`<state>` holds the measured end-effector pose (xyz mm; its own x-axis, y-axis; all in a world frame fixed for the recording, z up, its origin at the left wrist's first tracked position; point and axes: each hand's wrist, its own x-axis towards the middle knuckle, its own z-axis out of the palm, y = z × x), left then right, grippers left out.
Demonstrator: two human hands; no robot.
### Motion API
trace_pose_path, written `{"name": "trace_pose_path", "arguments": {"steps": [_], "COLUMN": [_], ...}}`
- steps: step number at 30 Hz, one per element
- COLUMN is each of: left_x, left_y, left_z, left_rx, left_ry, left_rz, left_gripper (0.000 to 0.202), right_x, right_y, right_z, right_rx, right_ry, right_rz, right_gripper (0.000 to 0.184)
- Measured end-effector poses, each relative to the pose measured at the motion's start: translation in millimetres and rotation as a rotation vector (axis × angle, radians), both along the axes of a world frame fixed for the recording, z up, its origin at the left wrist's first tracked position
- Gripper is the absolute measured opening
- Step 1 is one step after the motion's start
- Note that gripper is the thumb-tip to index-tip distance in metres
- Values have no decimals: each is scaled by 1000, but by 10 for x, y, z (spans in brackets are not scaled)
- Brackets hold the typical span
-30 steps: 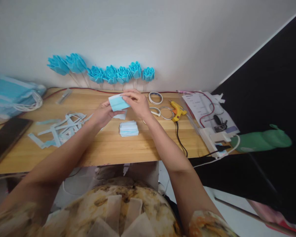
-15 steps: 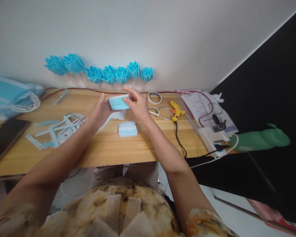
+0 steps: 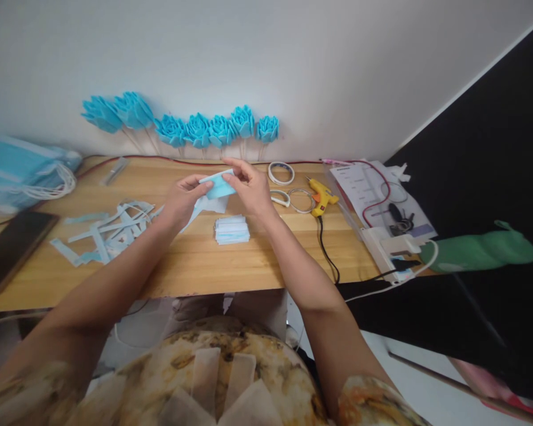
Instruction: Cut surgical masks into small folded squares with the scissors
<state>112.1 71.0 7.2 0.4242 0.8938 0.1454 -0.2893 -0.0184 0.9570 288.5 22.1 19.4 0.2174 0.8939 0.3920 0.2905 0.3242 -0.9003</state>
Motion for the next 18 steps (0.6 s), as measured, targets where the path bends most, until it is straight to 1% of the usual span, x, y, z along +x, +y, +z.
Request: {"name": "trace_pose_path", "arguments": {"steps": [5,8,11,14,16,18], "left_x": [7,20,30,27,19,9], "left_y": [15,9,-1,-2,2,9], "left_z": [-41,-42,-31,-23,-21,-20], "left_rx": [65,115,180,247,219,130], "left_ry": [59,106,141,175,136,52], "left_rz": [-37,-72,-29,23,32,29], "left_gripper": [34,38,38,36,36,37], "right_x": [6,10,-12,-45,-52,-42], "right_y": [-12,-48,-89,-113,-113,-98], "right_z": [9,35,57,67,67,55], "right_rx": [14,19,24,32,28,6], "right_ry": [-2,-75,-184,-229,-201,-148], "right_rz": [8,11,11,37,62,107], "right_gripper": [41,42,41,40,47,61]}}
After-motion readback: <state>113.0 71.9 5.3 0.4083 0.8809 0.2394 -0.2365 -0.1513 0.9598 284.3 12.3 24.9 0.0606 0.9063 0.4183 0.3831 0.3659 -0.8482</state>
